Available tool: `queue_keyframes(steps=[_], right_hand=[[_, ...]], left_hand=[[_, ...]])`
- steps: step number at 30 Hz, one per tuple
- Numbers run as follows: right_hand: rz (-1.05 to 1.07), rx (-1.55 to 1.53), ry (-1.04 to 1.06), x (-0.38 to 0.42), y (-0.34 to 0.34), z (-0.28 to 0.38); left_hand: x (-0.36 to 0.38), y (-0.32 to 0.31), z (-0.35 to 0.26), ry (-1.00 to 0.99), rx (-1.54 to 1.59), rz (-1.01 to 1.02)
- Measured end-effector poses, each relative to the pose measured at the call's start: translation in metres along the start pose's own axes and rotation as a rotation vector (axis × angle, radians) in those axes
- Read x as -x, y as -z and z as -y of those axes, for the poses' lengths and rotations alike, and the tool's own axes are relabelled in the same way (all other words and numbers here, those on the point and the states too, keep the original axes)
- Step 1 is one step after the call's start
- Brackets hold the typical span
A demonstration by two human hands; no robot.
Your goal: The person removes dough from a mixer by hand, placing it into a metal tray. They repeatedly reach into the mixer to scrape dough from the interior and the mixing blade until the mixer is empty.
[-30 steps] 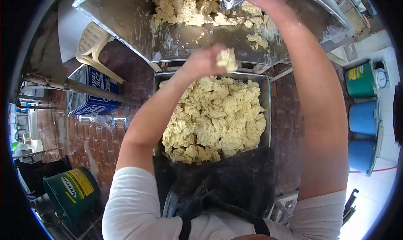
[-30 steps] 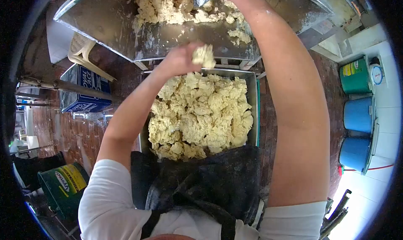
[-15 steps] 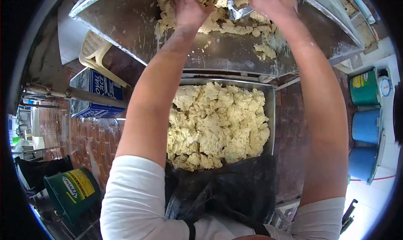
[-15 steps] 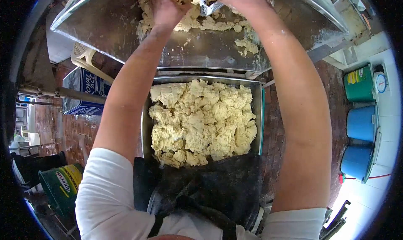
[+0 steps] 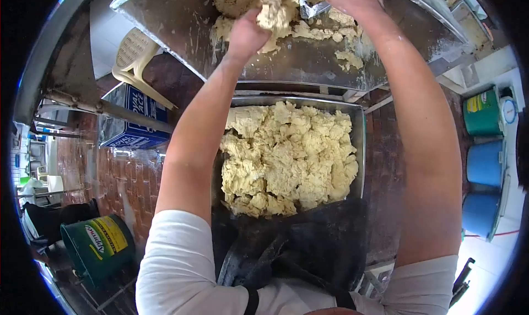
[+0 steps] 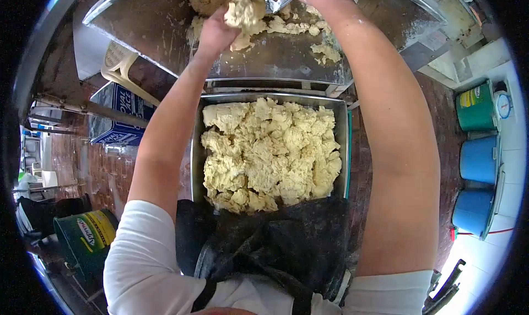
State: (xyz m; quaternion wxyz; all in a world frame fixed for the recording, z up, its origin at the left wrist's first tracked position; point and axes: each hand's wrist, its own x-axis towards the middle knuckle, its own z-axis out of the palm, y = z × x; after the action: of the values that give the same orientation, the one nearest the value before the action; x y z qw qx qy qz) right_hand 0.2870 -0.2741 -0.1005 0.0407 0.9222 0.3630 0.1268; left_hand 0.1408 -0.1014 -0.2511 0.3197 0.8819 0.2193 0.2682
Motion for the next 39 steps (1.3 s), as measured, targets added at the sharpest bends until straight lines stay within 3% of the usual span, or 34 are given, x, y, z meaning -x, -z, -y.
queue_keyframes(steps=[3,5,8,9,11,13,15,16,18,20,23,24,26,27,29,31,32,33,35,39], right_hand=[[0.069,-0.062,-0.064,0.01,0.015,0.002],[0.092,-0.085,-0.058,0.014,0.019,0.003],[0.075,-0.11,-0.112,0.011,0.01,0.0],[-0.033,-0.132,-0.073,0.005,-0.003,-0.004],[-0.141,-0.152,-0.039,0.001,-0.007,-0.007],[-0.027,-0.148,-0.057,0.004,0.001,-0.005],[-0.124,-0.13,-0.027,0.005,-0.006,-0.005],[-0.227,-0.114,0.006,0.004,-0.008,-0.005],[-0.268,-0.127,0.01,0.002,-0.011,-0.004],[-0.309,-0.133,0.011,0.001,-0.012,-0.005],[-0.363,-0.141,-0.021,-0.003,-0.015,-0.006],[-0.282,-0.03,-0.023,-0.002,-0.013,-0.006],[-0.197,0.078,-0.008,0.002,-0.003,0.001],[-0.098,0.05,-0.006,0.006,0.008,0.003],[0.001,0.024,-0.017,0.014,0.018,0.004],[0.126,-0.034,-0.124,0.009,0.019,0.005],[-0.19,-0.09,-0.049,0.0,-0.012,-0.005],[-0.192,-0.098,-0.048,0.002,-0.002,-0.002],[0.17,-0.043,-0.13,0.008,0.022,0.008],[0.089,-0.106,-0.115,0.006,0.013,0.0]], left_hand=[[0.032,0.001,0.0,0.072,0.046,-0.031],[0.064,0.028,-0.015,0.185,0.319,0.221],[0.116,0.058,-0.033,0.154,0.279,0.457],[0.13,0.064,-0.032,0.175,0.31,0.58],[0.144,0.087,-0.053,0.11,0.186,1.006],[0.144,0.081,-0.039,-0.402,0.134,0.972],[0.105,0.083,-0.046,0.093,0.061,1.106],[0.083,0.069,-0.042,0.157,0.006,0.863],[0.037,0.029,-0.035,-0.005,-0.265,0.419],[-0.014,-0.02,-0.009,-0.166,-0.572,0.118],[-0.052,-0.061,0.0,-0.071,-0.668,0.181],[-0.052,-0.059,-0.015,-0.069,-0.667,0.187],[-0.051,-0.036,-0.053,0.146,-0.551,0.32],[-0.057,-0.04,-0.045,0.146,-0.549,0.319],[-0.079,-0.051,-0.017,-0.064,-0.594,0.364],[-0.084,-0.059,0.0,0.031,-0.462,0.395],[-0.083,-0.066,0.016,-0.046,-0.582,0.327],[-0.082,-0.069,0.024,-0.128,-0.704,0.265],[-0.056,-0.055,0.013,-0.177,-0.744,0.25],[-0.037,-0.055,0.004,-0.132,-0.81,0.307]])
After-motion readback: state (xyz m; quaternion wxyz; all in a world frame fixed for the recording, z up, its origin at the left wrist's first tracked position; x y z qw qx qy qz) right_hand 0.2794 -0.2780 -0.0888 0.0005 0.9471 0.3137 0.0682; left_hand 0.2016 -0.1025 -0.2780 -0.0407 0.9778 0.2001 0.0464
